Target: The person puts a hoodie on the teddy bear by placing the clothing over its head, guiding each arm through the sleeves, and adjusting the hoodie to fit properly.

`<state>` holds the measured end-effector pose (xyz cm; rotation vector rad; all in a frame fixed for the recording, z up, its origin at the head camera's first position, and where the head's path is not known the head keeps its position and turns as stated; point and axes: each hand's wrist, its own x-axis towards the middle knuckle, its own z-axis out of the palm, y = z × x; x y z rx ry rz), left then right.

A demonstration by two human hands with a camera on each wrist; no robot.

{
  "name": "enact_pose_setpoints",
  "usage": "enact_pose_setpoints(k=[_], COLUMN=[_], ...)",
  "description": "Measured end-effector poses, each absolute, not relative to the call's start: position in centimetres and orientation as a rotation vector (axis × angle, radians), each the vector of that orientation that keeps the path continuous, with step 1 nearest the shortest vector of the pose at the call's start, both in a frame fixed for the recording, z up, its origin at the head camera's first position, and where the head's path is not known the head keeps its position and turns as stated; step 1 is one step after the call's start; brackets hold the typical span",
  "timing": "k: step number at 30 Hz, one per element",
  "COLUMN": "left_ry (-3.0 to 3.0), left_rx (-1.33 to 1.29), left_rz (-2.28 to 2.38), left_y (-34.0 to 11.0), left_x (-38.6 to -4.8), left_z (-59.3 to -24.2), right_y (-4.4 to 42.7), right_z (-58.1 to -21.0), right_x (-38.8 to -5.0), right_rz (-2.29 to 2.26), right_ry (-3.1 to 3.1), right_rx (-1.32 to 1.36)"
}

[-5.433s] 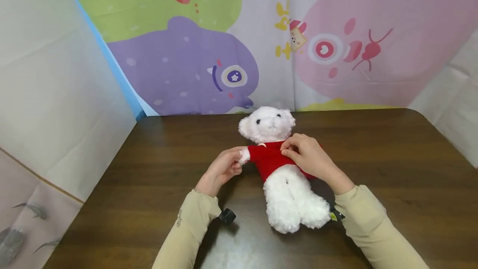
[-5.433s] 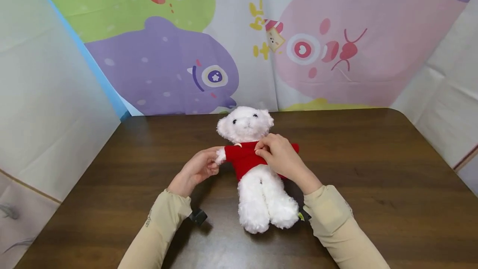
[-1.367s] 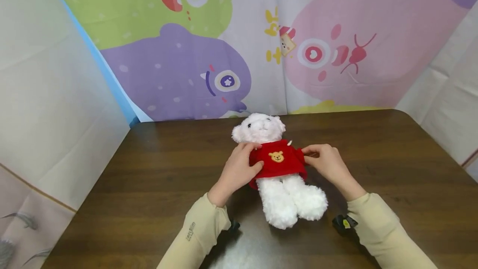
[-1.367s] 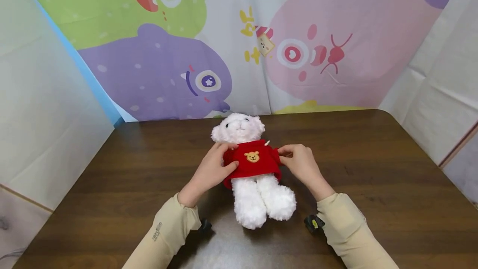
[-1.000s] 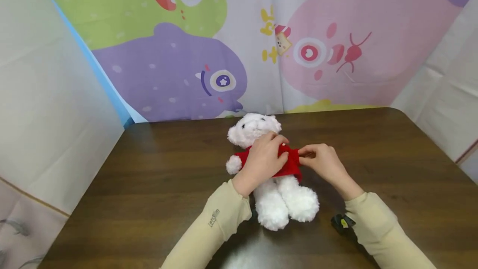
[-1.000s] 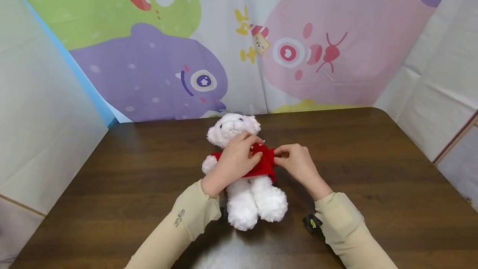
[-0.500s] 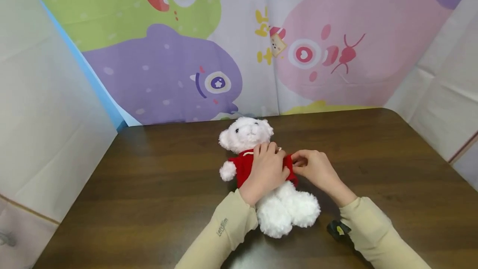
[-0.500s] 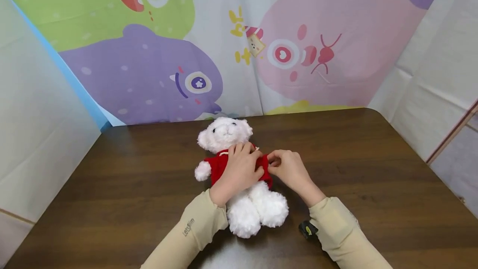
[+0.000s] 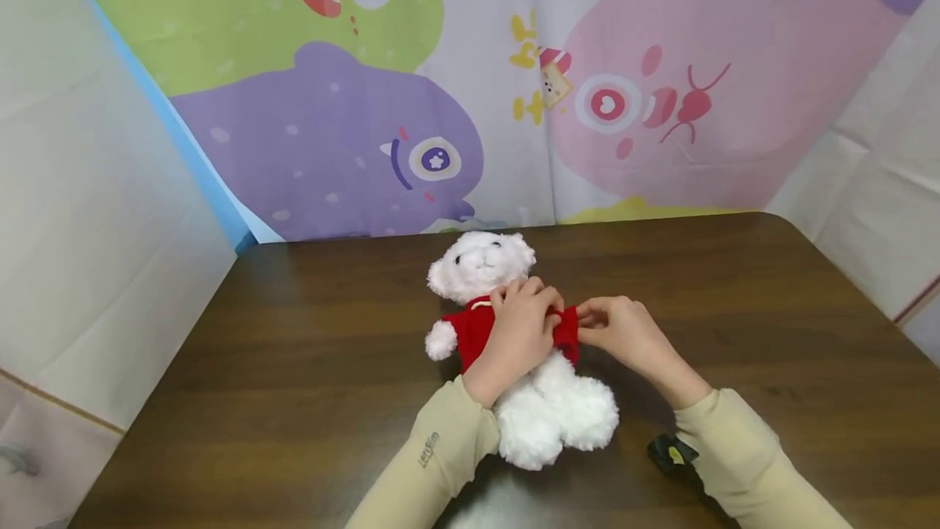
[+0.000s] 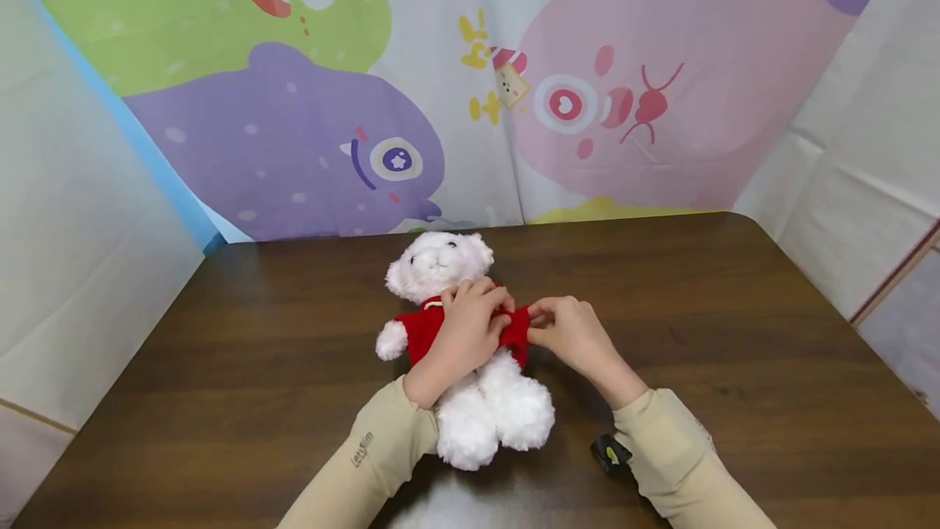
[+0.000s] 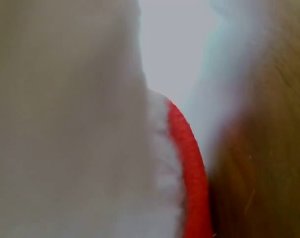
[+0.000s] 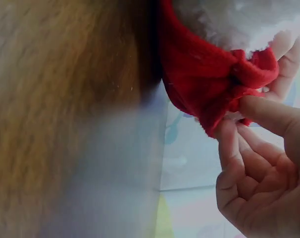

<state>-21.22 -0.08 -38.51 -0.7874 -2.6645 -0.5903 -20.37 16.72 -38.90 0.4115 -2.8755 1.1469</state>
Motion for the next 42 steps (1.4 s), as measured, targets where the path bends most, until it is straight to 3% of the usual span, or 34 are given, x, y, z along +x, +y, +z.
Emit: enact_pose_setpoints(k=[12,19,34,42], left_ry=[-2.666,-2.654,-2.704,-2.729], left_rx=[-0.871,-0.889,-0.608,-0.651], left_rz=[-0.975,-0.775,-0.633,-0.587], left_y=[0.2,1.2,1.6,1.4], left_x=[-21.2,-20.5,-20.0,-20.0], left_z=[-37.4,-37.2,-38.2,-38.0], right_y=[16.7,17.1,18.2,19.1], right_z=[-38.1,-37.0,-36.1,-35.6], right_x=[-20.4,-20.1,-19.8,-20.1], right_rz=[1.036,1.073,1.111,1.209], right_ry=[-2.736,-2.706,-2.799,-2.84], right_rx=[0.351,0.359,0.277,0.3])
